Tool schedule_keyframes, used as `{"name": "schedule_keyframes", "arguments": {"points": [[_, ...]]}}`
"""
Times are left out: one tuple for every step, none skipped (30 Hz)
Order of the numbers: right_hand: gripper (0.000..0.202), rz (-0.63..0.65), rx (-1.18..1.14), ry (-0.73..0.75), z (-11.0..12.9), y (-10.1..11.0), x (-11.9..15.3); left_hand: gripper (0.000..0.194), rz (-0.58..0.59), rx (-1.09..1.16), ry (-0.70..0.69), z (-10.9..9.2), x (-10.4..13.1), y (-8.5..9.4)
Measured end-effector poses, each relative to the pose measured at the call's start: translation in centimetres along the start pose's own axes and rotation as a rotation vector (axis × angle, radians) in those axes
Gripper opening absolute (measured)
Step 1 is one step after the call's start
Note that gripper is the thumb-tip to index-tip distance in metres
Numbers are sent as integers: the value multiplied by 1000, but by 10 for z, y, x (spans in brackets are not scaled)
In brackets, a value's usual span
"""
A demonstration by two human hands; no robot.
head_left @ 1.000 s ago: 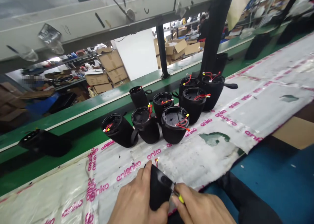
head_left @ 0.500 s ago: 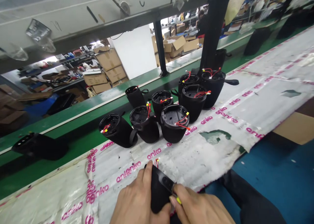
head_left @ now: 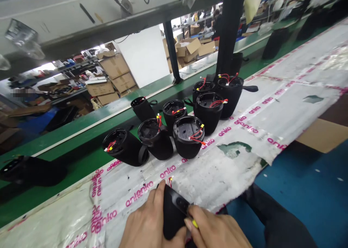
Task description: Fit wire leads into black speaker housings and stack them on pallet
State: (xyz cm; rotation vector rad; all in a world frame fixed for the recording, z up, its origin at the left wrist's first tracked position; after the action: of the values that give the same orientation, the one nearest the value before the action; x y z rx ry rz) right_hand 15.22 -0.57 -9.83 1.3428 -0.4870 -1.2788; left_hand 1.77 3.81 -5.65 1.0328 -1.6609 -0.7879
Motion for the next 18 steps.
{"name": "schedule_keyframes", "arguments": {"points": [[29, 4, -72, -24, -2, 1, 0, 88, 4, 16, 4, 1, 0, 1], [28, 11, -133, -41, -4, 2, 1, 88, 11, 26, 4, 2, 0, 1], [26, 21, -167, -54, -5, 2, 1, 89, 15, 29, 2, 3, 0, 2], [26, 28, -174, -56, -5, 2, 1, 90, 19, 27, -3, 2, 1, 2], [26, 25, -155, -52, -4, 3, 1, 91, 25, 23, -8, 2, 1, 2], [28, 11, -124, -39, -3, 4, 0, 91, 28, 19, -10, 2, 1, 2], [30, -4, -95, -23, -1, 5, 0, 91, 30, 15, -6, 1, 1, 1], [32, -9, -73, -8, 1, 5, -1, 90, 26, 15, 0, 1, 1, 1], [34, -14, -59, 0, 2, 5, -3, 89, 22, 16, 8, 1, 1, 1], [35, -19, -47, 4, 3, 6, -4, 89, 18, 17, 12, 1, 1, 1], [36, -21, -36, 5, 3, 7, -5, 89, 14, 17, 13, 1, 1, 2], [37, -23, -25, 8, 3, 9, -7, 89, 12, 18, 10, 0, 1, 2], [37, -33, -12, 8, 3, 11, -8, 89, 12, 19, 8, -1, 1, 2], [37, -41, -1, 12, 3, 14, -9, 89, 10, 19, 8, -1, 1, 3], [37, -49, 12, 19, 4, 16, -9, 88, 12, 18, 9, -2, 1, 3], [38, -56, 25, 27, 4, 17, -10, 88, 12, 17, 10, -2, 1, 3], [38, -67, 41, 31, 5, 19, -10, 89, 14, 17, 12, -2, 0, 3], [39, -79, 61, 34, 5, 20, -11, 89, 16, 15, 15, -2, 0, 3]]}}
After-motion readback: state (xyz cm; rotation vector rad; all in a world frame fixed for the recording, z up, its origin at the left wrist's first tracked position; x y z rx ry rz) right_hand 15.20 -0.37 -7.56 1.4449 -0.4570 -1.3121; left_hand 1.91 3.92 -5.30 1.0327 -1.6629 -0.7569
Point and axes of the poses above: each hand's wrist, its own x-axis away from the middle knuckle, its own y-axis out of the back of the hand, z = x × y, the point moved 7 cm from there along -x, towards the middle knuckle, and after that the axes turned 8 degrees about x, right-handed, at the moved point
